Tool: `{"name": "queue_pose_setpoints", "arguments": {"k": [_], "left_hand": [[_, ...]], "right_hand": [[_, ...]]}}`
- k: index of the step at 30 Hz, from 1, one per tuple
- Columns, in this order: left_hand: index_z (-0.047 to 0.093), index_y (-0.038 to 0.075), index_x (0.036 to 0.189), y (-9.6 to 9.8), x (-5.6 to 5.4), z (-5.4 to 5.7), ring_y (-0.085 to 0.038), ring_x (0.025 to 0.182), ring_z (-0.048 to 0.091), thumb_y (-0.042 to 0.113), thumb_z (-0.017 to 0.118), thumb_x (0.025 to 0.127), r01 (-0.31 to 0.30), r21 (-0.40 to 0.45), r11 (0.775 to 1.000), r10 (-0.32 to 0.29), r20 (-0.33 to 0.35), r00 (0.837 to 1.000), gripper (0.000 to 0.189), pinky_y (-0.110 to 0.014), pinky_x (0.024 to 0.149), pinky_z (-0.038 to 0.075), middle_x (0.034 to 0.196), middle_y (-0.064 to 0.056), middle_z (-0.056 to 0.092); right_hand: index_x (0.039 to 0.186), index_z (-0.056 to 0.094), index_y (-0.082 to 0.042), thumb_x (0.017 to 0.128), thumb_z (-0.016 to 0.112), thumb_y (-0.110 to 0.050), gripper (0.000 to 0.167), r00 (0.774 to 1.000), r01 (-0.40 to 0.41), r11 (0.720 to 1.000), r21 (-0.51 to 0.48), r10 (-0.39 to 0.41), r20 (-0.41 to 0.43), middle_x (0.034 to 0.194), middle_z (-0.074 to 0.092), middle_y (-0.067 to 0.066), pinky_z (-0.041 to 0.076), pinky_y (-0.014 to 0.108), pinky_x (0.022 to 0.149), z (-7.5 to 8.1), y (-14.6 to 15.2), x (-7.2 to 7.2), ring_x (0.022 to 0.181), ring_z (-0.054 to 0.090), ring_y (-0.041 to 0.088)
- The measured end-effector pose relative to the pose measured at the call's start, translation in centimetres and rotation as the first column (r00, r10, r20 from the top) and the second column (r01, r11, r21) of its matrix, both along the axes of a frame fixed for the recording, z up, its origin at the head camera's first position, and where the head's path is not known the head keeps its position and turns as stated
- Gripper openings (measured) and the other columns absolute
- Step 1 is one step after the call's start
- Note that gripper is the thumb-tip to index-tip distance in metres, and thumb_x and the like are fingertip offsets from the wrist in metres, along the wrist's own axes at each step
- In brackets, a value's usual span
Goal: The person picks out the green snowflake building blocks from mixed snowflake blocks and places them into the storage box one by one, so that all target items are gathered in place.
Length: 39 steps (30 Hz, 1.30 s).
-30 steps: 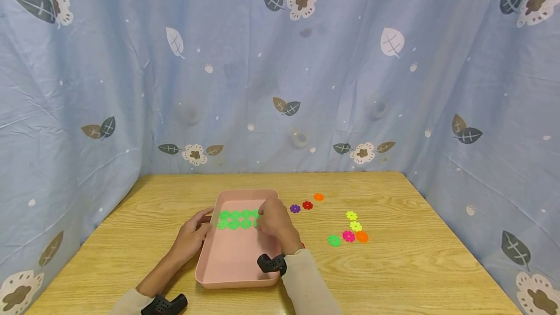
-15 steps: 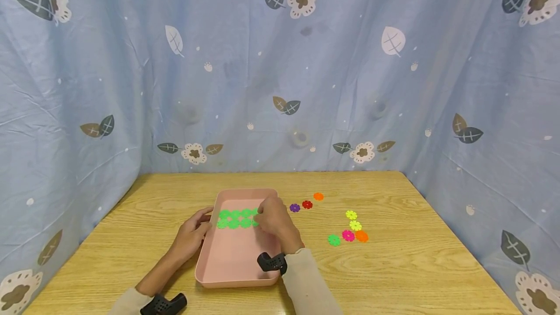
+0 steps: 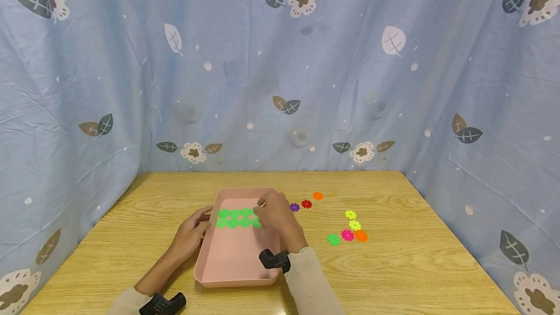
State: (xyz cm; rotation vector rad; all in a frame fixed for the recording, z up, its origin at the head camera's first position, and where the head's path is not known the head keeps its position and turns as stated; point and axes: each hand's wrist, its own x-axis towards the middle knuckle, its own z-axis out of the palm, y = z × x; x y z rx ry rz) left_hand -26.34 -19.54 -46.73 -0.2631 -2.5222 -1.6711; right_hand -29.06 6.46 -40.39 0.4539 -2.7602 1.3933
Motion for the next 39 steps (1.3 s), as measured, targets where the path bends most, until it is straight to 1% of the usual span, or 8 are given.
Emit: {"name": "queue_pose_setpoints", "arguments": {"k": [7, 9, 14, 17, 21, 29, 35, 39], "left_hand": [[0.046, 0.005, 0.15, 0.0, 0.0, 0.0, -0.03, 0.111, 0.066, 0.015, 0.05, 0.103, -0.008, -0.006, 1.0, 0.008, -0.002, 1.0, 0.049, -0.044, 0.091, 0.057, 0.131, -0.017, 0.064], [0.046, 0.005, 0.15, 0.0, 0.0, 0.0, -0.03, 0.111, 0.067, 0.015, 0.051, 0.103, -0.009, -0.004, 1.0, 0.009, -0.003, 1.0, 0.049, -0.044, 0.09, 0.057, 0.131, -0.017, 0.064], [0.047, 0.005, 0.15, 0.0, 0.1, -0.1, -0.03, 0.111, 0.067, 0.015, 0.05, 0.103, -0.014, -0.004, 1.0, 0.014, -0.006, 1.0, 0.048, -0.043, 0.089, 0.058, 0.131, -0.017, 0.063], [0.047, 0.005, 0.15, -0.1, 0.0, -0.2, -0.03, 0.111, 0.067, 0.015, 0.05, 0.103, -0.008, -0.001, 1.0, 0.008, -0.006, 1.0, 0.048, -0.043, 0.089, 0.058, 0.131, -0.017, 0.063], [0.047, 0.006, 0.15, -0.1, 0.0, -0.1, -0.029, 0.109, 0.067, 0.015, 0.05, 0.103, -0.001, 0.011, 1.0, 0.001, 0.0, 1.0, 0.048, -0.041, 0.087, 0.058, 0.131, -0.017, 0.063], [0.046, 0.006, 0.15, -0.2, 0.0, -0.3, -0.03, 0.109, 0.067, 0.016, 0.05, 0.103, 0.016, 0.029, 0.999, -0.016, 0.002, 1.0, 0.049, -0.042, 0.087, 0.058, 0.132, -0.018, 0.062], [0.046, 0.006, 0.15, -0.1, 0.0, -0.2, -0.03, 0.11, 0.067, 0.016, 0.051, 0.103, 0.013, 0.027, 1.0, -0.013, 0.007, 1.0, 0.049, -0.042, 0.088, 0.058, 0.133, -0.018, 0.062], [0.045, 0.005, 0.151, -0.2, 0.0, -0.1, -0.029, 0.107, 0.067, 0.015, 0.05, 0.103, 0.022, 0.03, 0.999, -0.022, 0.009, 1.0, 0.049, -0.041, 0.086, 0.059, 0.132, -0.019, 0.062]], "right_hand": [[0.111, 0.07, 0.007, 0.095, 0.067, -0.01, 0.024, 0.999, -0.029, 0.998, -0.058, 0.026, -0.044, 0.088, 0.072, 0.011, 0.06, 0.033, 0.057, 1.8, 1.0, 1.2, 0.072, 0.073, 0.033], [0.111, 0.071, 0.006, 0.095, 0.067, -0.01, 0.023, 0.998, -0.021, 0.997, -0.072, 0.017, -0.055, 0.086, 0.072, 0.008, 0.06, 0.033, 0.059, 2.2, 1.4, 1.5, 0.072, 0.072, 0.029], [0.104, 0.076, -0.003, 0.094, 0.069, -0.013, 0.016, 0.989, 0.023, 1.0, -0.005, -0.023, -0.145, 0.086, 0.071, 0.001, 0.058, 0.031, 0.067, 3.3, 2.6, 2.1, 0.074, 0.066, 0.014], [0.101, 0.076, -0.006, 0.094, 0.07, -0.014, 0.012, 0.979, 0.043, 0.998, 0.045, -0.033, -0.2, 0.087, 0.071, -0.001, 0.056, 0.034, 0.071, 3.6, 3.5, 2.5, 0.078, 0.064, 0.012], [0.102, 0.076, -0.006, 0.093, 0.071, -0.014, 0.012, 0.974, 0.056, 0.995, 0.088, -0.035, -0.224, 0.088, 0.071, 0.0, 0.057, 0.035, 0.074, 3.8, 5.0, 3.0, 0.08, 0.065, 0.012], [0.109, 0.074, -0.008, 0.093, 0.071, -0.016, 0.017, 0.987, 0.012, 0.974, 0.225, 0.025, -0.16, 0.094, 0.071, -0.001, 0.056, 0.035, 0.074, 3.0, 8.7, 3.5, 0.084, 0.063, 0.014], [0.114, 0.072, -0.003, 0.091, 0.074, -0.013, 0.026, 0.997, 0.001, 0.976, 0.217, 0.015, -0.073, 0.097, 0.069, 0.003, 0.055, 0.034, 0.072, 1.6, 12.1, 3.4, 0.086, 0.063, 0.017], [0.113, 0.07, 0.002, 0.087, 0.077, -0.008, 0.029, 0.999, -0.027, 0.978, 0.207, 0.03, -0.012, 0.098, 0.068, 0.009, 0.055, 0.035, 0.07, 1.1, 14.2, 3.4, 0.084, 0.062, 0.019]]}}
